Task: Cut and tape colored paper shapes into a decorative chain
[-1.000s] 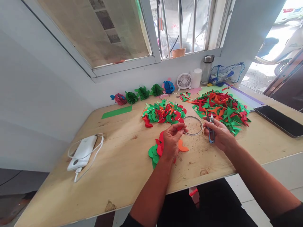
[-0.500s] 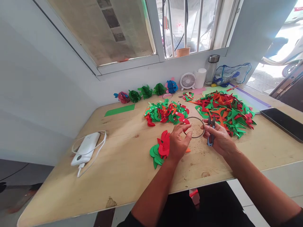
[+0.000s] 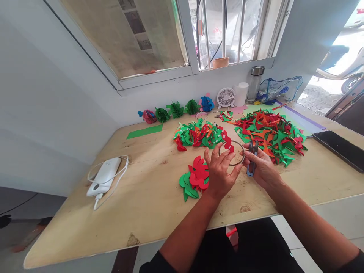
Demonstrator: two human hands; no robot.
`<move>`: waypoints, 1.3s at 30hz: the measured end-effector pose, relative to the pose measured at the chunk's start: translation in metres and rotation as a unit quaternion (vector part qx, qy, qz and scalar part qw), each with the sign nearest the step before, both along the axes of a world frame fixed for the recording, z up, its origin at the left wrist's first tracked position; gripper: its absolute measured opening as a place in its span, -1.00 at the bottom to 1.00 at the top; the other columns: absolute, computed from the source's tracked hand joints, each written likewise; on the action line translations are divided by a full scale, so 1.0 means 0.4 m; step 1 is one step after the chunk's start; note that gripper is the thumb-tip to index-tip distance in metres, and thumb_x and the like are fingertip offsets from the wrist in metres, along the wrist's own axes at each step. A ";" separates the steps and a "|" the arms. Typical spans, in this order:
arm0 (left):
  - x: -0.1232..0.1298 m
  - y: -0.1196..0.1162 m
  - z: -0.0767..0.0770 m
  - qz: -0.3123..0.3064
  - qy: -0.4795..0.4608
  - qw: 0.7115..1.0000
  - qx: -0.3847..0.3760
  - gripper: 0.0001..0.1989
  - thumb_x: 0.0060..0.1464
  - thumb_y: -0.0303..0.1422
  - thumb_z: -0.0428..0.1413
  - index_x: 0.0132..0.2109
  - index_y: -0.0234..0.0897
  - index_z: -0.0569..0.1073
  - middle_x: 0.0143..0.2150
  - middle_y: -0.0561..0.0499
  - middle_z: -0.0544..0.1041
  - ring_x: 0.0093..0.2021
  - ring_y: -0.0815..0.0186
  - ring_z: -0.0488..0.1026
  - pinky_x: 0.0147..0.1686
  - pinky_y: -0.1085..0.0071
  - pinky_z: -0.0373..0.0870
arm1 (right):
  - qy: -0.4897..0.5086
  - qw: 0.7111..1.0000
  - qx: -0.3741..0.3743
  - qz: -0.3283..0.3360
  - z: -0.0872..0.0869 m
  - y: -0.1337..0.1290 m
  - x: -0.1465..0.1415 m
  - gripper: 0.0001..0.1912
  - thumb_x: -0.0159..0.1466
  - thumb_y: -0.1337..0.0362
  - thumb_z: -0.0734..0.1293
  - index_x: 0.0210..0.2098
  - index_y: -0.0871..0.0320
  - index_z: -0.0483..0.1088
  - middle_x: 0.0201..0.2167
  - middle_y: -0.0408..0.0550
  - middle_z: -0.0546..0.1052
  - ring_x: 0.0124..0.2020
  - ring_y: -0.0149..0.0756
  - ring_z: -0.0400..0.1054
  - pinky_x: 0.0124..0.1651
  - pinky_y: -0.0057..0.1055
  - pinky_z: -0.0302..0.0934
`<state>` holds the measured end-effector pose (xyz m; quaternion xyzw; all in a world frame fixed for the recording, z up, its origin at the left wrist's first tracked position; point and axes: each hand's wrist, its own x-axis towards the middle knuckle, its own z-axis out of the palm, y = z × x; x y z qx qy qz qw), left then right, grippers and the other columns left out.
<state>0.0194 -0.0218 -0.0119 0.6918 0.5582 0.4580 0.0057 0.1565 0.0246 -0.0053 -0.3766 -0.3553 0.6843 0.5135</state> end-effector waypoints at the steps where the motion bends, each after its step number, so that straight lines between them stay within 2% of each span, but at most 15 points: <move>1: 0.002 0.001 -0.004 -0.001 0.001 1.000 -0.006 -0.71 -0.01 -0.28 0.19 -0.10 -0.19 0.50 -0.10 -0.09 0.56 0.18 0.03 0.26 0.24 -0.09 -0.21 | 0.001 1.000 -0.001 0.000 0.000 0.000 0.000 -0.60 -0.07 0.23 0.51 -0.23 0.07 0.42 -0.47 -0.23 0.44 -0.62 -0.56 0.17 -0.57 -0.56 0.12; 7: 0.009 0.005 -0.021 -0.005 0.004 1.000 -0.026 -0.79 0.02 -0.36 0.14 -0.14 -0.18 0.51 -0.14 -0.07 0.58 0.16 0.06 0.29 0.24 -0.07 -0.20 | 0.014 1.000 -0.003 0.002 0.003 -0.004 -0.005 -0.60 -0.09 0.25 0.52 -0.26 0.08 0.42 -0.53 -0.27 0.38 -0.62 -0.57 0.16 -0.57 -0.57 0.10; 12: 0.012 0.008 -0.028 -0.004 0.017 1.000 -0.022 -0.83 0.06 -0.40 0.10 -0.18 -0.16 0.52 -0.17 -0.01 0.59 0.12 0.14 0.33 0.25 -0.02 -0.17 | -0.016 1.000 0.005 -0.003 0.006 -0.007 -0.009 -0.58 -0.11 0.21 0.52 -0.25 0.09 0.40 -0.56 -0.28 0.33 -0.62 -0.54 0.16 -0.61 -0.55 0.03; 16: 0.015 0.013 -0.037 -0.010 0.006 1.000 -0.014 -0.87 0.07 -0.42 0.09 -0.25 -0.17 0.52 -0.24 0.05 0.60 0.00 0.23 0.43 0.24 0.04 -0.10 | -0.040 0.999 0.017 -0.008 0.008 -0.012 -0.014 -0.57 -0.12 0.19 0.52 -0.26 0.10 0.40 -0.58 -0.28 0.31 -0.62 -0.54 0.15 -0.61 -0.54 -0.02; 23: 0.014 0.015 -0.037 -0.036 -0.040 0.997 -0.050 -0.90 0.07 -0.45 0.08 -0.31 -0.20 0.48 -0.28 0.07 0.59 -0.18 0.32 0.50 0.19 0.13 0.02 | -0.085 0.993 0.068 -0.037 -0.007 -0.006 -0.013 -0.59 -0.06 0.17 0.50 -0.23 0.13 0.40 -0.52 -0.24 0.36 -0.61 -0.54 0.15 -0.58 -0.52 0.00; 25: 0.013 0.014 -0.036 -0.040 -0.044 0.997 -0.051 -0.91 0.05 -0.46 0.07 -0.31 -0.21 0.47 -0.30 0.07 0.59 -0.22 0.33 0.50 0.18 0.13 0.04 | -0.097 0.990 0.081 -0.056 -0.013 -0.002 -0.008 -0.61 -0.04 0.17 0.48 -0.23 0.14 0.41 -0.51 -0.22 0.37 -0.60 -0.54 0.16 -0.58 -0.52 -0.02; 30: 0.013 0.014 -0.035 -0.057 -0.050 0.996 -0.039 -0.90 0.00 -0.50 0.07 -0.32 -0.23 0.44 -0.32 0.06 0.58 -0.26 0.33 0.49 0.13 0.15 0.12 | -0.112 0.988 0.077 -0.067 -0.017 0.006 -0.001 -0.68 0.00 0.16 0.46 -0.30 0.17 0.40 -0.67 -0.28 0.26 -0.65 -0.53 0.10 -0.63 -0.52 -0.14; 34: 0.015 0.016 -0.036 -0.064 -0.065 0.996 -0.025 -0.90 -0.02 -0.51 0.08 -0.33 -0.23 0.44 -0.34 0.05 0.57 -0.28 0.33 0.49 0.09 0.17 0.19 | -0.093 0.990 0.078 -0.072 -0.015 0.007 0.000 -0.70 -0.03 0.18 0.48 -0.41 0.16 0.35 -0.67 -0.29 0.26 -0.66 -0.54 0.09 -0.62 -0.51 -0.13; 39: 0.008 0.021 -0.032 -0.047 -0.093 0.994 -0.020 -0.90 -0.03 -0.52 0.09 -0.35 -0.24 0.45 -0.38 0.03 0.55 -0.29 0.30 0.46 -0.03 0.22 0.30 | -0.091 0.989 0.096 -0.071 -0.016 0.006 0.006 -0.73 0.00 0.17 0.46 -0.41 0.14 0.33 -0.67 -0.29 0.24 -0.67 -0.53 0.07 -0.63 -0.50 -0.11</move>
